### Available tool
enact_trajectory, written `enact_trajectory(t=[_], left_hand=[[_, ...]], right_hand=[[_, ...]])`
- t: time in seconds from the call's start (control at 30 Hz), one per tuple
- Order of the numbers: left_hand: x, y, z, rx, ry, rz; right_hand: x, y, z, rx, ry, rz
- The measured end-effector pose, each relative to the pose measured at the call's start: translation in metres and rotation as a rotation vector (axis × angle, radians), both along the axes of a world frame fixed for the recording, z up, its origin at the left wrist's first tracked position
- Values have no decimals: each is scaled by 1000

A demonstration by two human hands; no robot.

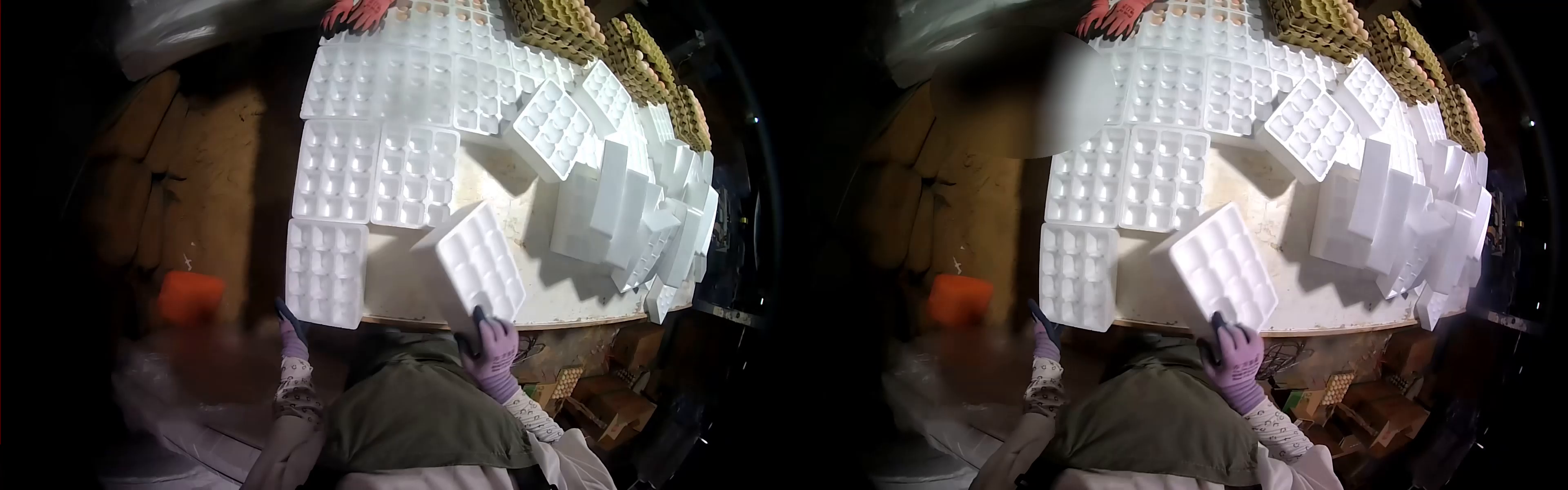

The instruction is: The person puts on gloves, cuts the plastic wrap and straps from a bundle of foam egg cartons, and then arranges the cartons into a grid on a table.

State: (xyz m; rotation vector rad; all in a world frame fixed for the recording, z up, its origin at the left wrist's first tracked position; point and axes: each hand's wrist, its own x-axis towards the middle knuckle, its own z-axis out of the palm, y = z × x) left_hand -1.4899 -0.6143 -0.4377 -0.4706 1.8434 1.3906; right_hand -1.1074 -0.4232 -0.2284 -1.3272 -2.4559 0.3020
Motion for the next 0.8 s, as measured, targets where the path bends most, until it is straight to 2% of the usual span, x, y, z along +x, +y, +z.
enact_trajectory(t=[0.03,0.1,0.13,0.17,0.23,0.27,0.3,0.47,0.53,0.57,0.6,0.63,0.7,0.77,0.8], left_hand=[[8,5,15,113,-74,89],[28,17,43,346,-217,276],[42,32,61,467,-368,485],[45,-6,-6,657,-418,439],[74,13,-6,1177,-458,132],[78,37,7,1090,-330,86],[81,54,23,1000,-207,46],[84,100,64,543,257,-164],[83,101,74,306,538,-389],[85,101,79,108,771,-595],[86,102,90,-96,1016,-799],[91,105,100,-239,1221,-963],[97,114,114,-370,1476,-1167],[98,119,117,-378,1524,-1202],[96,118,111,-346,1459,-1164]], right_hand=[[5,-17,-6,-100,-5,97],[4,-32,-12,-404,-57,124],[-4,-33,-22,-507,-91,117],[-15,-32,-34,-612,-125,109],[-43,-33,-55,-762,-2,135],[-61,-31,-56,-904,84,141],[-73,-37,-69,-853,201,209],[-109,-42,-127,-818,250,270],[-117,-31,-124,-851,318,329],[-119,-29,-122,-871,348,354],[-119,-29,-142,-851,383,372],[-120,-22,-139,-851,357,400],[-118,2,-125,-841,306,429],[-112,43,-76,-809,360,286],[-107,78,-65,-577,444,205]])
